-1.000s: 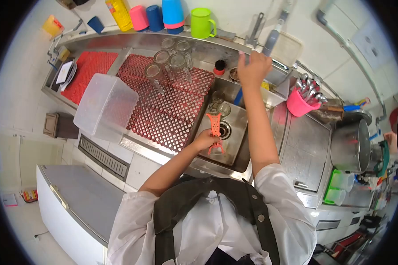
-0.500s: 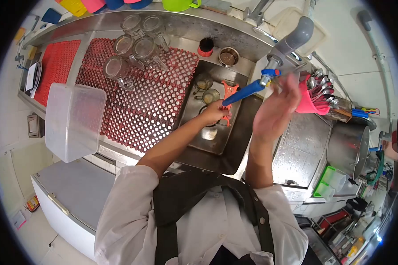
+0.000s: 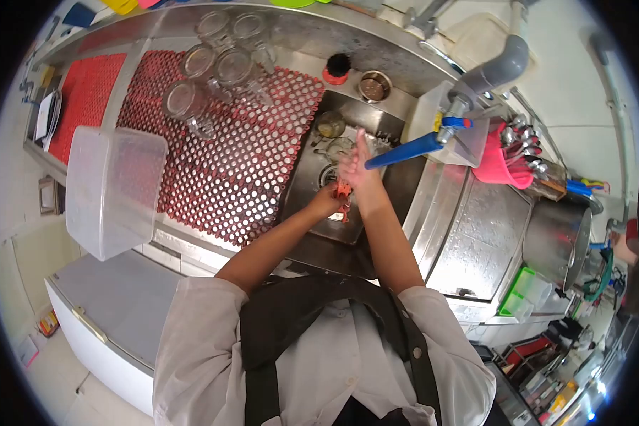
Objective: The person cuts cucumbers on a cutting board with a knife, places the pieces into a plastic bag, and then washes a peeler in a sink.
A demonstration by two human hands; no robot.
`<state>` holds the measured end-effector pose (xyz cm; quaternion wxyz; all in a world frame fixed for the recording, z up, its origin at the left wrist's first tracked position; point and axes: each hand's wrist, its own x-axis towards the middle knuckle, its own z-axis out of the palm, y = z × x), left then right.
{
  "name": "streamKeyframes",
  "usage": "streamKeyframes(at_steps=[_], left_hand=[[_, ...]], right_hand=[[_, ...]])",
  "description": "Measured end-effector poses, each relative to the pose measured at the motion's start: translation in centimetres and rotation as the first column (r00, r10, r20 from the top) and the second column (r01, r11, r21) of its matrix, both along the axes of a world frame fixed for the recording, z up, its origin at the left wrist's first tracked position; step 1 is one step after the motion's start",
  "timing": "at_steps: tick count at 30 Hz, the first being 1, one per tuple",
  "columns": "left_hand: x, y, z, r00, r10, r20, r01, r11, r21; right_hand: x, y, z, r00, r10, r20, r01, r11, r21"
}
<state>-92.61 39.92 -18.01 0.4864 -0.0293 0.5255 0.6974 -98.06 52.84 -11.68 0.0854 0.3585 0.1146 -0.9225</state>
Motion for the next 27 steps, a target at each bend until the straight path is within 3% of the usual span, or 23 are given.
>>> streamKeyframes(at_steps=[1,2,5,6,9,12,15,16,18,20,21,22,24,25,26,27], left_hand=[[0.2,-0.2,-0.4,1.000,0.006,-0.014,-0.006,1.000,-0.014],[0.3,-0.4,-0.2,1.000,0.010,-0.029,-0.010,1.000,-0.027],[0.1,-0.7,0.5,0.998,0.039,-0.041,-0.042,0.997,-0.064],[0.1,-0.7,0.7,0.998,0.052,-0.039,-0.055,0.996,-0.076],[0.1,-0.3,0.8,0.973,0.101,-0.207,-0.138,0.975,-0.176],[-1.6,0.4,0.4,0.986,0.145,-0.080,-0.153,0.984,-0.092],[-1.6,2.3,0.9,0.913,0.406,-0.034,-0.402,0.912,0.083],[-1.7,2.9,1.2,0.906,0.423,-0.029,-0.424,0.906,-0.009],[-2.2,3.9,2.7,0.888,0.459,-0.027,-0.456,0.869,-0.193],[-2.0,7.2,-5.0,0.704,0.701,0.112,-0.705,0.709,0.000],[-2.7,7.0,-3.2,0.809,0.584,0.063,-0.575,0.810,-0.118],[-3.5,6.8,-1.2,0.899,0.436,0.029,-0.419,0.879,-0.228],[-3.1,6.7,3.2,0.829,0.460,0.318,-0.427,0.888,-0.171],[-2.8,6.7,4.5,0.769,0.451,0.453,-0.435,0.889,-0.146],[-2.7,6.9,4.7,0.695,0.429,0.578,-0.447,0.887,-0.120],[-2.4,7.0,4.2,0.749,0.365,0.553,-0.432,0.902,-0.010]], right_hand=[[-0.4,-0.2,0.1,1.000,-0.012,-0.027,0.012,1.000,0.010],[-0.6,0.1,0.2,0.979,0.089,-0.183,-0.105,0.991,-0.081],[-1.0,-0.3,0.5,0.967,0.179,-0.180,-0.209,0.964,-0.166],[-0.7,-0.2,0.3,0.912,0.188,-0.365,-0.290,0.924,-0.248],[0.1,-1.2,2.3,0.912,0.142,-0.384,-0.237,0.948,-0.214],[0.8,-1.0,3.2,0.906,0.116,-0.407,-0.191,0.970,-0.150],[1.4,-0.9,3.4,0.912,0.017,-0.410,-0.046,0.997,-0.062],[1.7,-1.1,3.2,0.928,0.037,-0.371,0.016,0.990,0.139],[2.4,-1.8,2.9,0.958,0.048,-0.284,0.111,0.847,0.519],[4.4,-3.3,3.5,0.972,0.182,-0.151,-0.039,0.753,0.657],[5.1,-4.0,3.7,0.968,0.241,-0.075,-0.117,0.690,0.714],[6.1,-4.7,-0.2,0.931,0.210,-0.298,0.102,0.634,0.767],[6.8,-4.1,-1.1,0.945,0.324,-0.049,-0.017,0.197,0.980],[7.1,-3.9,-1.2,0.939,0.333,0.089,-0.079,-0.045,0.996],[6.4,-3.3,-1.0,0.933,0.325,0.155,-0.125,-0.110,0.986],[6.1,-3.0,-1.0,0.942,0.298,0.152,-0.137,-0.072,0.988]])
